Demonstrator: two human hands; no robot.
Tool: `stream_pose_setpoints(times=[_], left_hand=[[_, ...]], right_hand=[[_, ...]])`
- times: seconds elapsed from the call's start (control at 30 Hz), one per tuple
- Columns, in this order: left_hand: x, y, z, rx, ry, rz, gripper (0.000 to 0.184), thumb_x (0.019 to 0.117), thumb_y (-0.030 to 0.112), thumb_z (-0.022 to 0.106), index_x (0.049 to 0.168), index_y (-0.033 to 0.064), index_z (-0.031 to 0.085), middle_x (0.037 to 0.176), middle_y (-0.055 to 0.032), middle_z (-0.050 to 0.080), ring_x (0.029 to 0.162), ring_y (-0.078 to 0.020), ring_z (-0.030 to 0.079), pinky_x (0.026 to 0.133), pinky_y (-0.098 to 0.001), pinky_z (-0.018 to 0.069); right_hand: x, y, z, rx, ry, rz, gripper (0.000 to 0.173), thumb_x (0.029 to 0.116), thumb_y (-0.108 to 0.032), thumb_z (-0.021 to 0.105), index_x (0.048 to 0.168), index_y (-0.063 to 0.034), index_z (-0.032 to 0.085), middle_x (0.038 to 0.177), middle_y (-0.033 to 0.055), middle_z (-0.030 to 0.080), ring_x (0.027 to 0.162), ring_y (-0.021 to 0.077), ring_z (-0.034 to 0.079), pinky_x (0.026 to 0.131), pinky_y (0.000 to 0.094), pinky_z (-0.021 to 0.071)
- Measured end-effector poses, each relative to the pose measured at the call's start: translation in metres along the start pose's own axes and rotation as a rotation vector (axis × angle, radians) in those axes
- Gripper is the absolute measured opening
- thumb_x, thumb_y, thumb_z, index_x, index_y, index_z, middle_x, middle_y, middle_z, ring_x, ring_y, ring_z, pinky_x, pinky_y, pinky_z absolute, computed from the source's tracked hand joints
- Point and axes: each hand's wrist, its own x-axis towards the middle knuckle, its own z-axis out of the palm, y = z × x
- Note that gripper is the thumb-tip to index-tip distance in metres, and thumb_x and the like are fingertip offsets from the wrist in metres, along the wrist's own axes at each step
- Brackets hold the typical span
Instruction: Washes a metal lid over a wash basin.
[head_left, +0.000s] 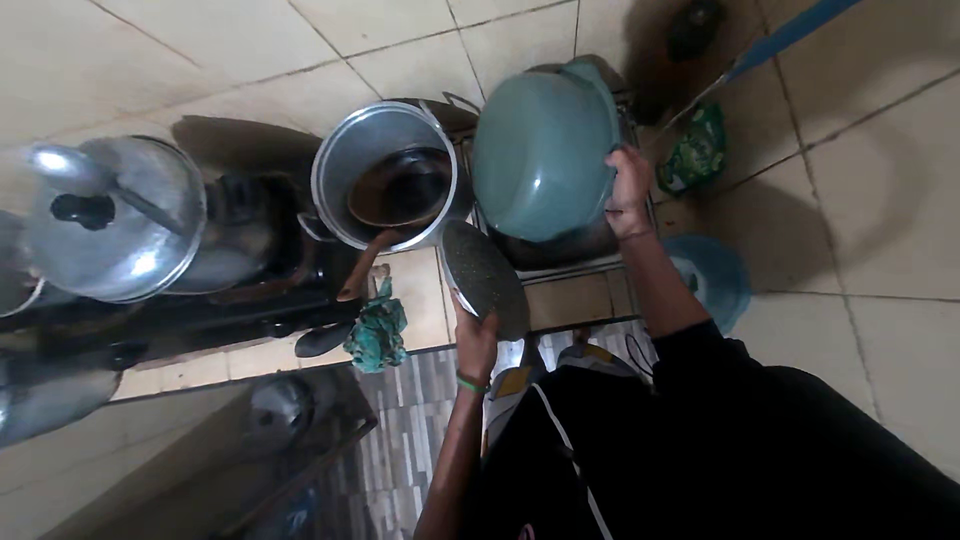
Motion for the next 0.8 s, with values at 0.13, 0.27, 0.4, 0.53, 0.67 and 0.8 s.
stream_pose_setpoints(times=[0.13,0.27,0.4,0.53,0.67,0.8], left_hand=[[-0.002,0.004,0.001,0.006,0.009,-0.023,0.086,0.0934,-0.003,0.056,0.162,0.0051,0.005,0.140,-0.0258,0.053,0.115,-0.0229,0.065,0.095,-0.0397,0.0555],[-0.002,0.003,0.002,0.011,0.045,0.007,0.084,0.0926,0.000,0.052,0.163,0.0067,0.007,0.144,-0.0246,0.051,0.121,-0.0216,0.062,0.100,-0.0387,0.0520],[0.000,0.000,-0.003,0.002,0.065,0.107,0.087,0.0942,0.003,0.048,0.166,0.0241,0.003,0.168,-0.0114,0.023,0.144,-0.0184,0.043,0.112,-0.0394,0.0434],[-0.014,0.008,-0.006,0.023,0.139,0.073,0.051,0.0983,0.002,0.046,0.148,-0.0055,0.041,0.129,-0.0193,0.061,0.110,-0.0097,0.063,0.095,-0.0276,0.0517],[-0.019,0.008,-0.015,-0.076,0.127,0.087,0.048,0.0967,0.003,0.046,0.144,-0.0050,0.042,0.121,-0.0109,0.063,0.102,-0.0031,0.064,0.089,-0.0241,0.0553],[-0.018,0.020,-0.014,-0.230,0.067,0.137,0.057,0.0961,0.000,0.045,0.151,0.0052,0.033,0.127,-0.0034,0.061,0.106,-0.0055,0.065,0.090,-0.0290,0.0584]], right_hand=[[-0.004,0.012,0.012,-0.116,-0.198,-0.183,0.032,0.0961,-0.008,0.064,0.125,0.0041,0.065,0.106,0.0131,0.072,0.092,0.0134,0.070,0.084,0.0314,0.0595],[-0.032,0.057,0.022,-0.634,-0.475,-0.415,0.035,0.0942,-0.005,0.065,0.128,0.0065,0.064,0.115,0.0235,0.071,0.103,0.0315,0.072,0.092,0.0456,0.0577],[-0.049,0.118,0.001,-0.997,-0.749,-0.614,0.035,0.0946,-0.003,0.062,0.129,0.0051,0.065,0.120,0.0253,0.070,0.112,0.0419,0.069,0.096,0.0543,0.0557],[-0.054,0.139,-0.019,-1.144,-0.913,-0.437,0.037,0.0992,-0.002,0.055,0.136,0.0026,0.061,0.132,0.0245,0.065,0.124,0.0418,0.062,0.102,0.0564,0.0509],[-0.051,0.167,-0.033,-1.246,-0.942,-0.433,0.036,0.0998,-0.005,0.058,0.135,-0.0021,0.062,0.128,0.0240,0.066,0.119,0.0422,0.065,0.095,0.0573,0.0544],[-0.059,0.134,-0.042,-1.185,-1.020,-0.320,0.042,0.1023,-0.015,0.061,0.142,-0.0022,0.057,0.138,0.0231,0.061,0.129,0.0409,0.058,0.109,0.0560,0.0456]])
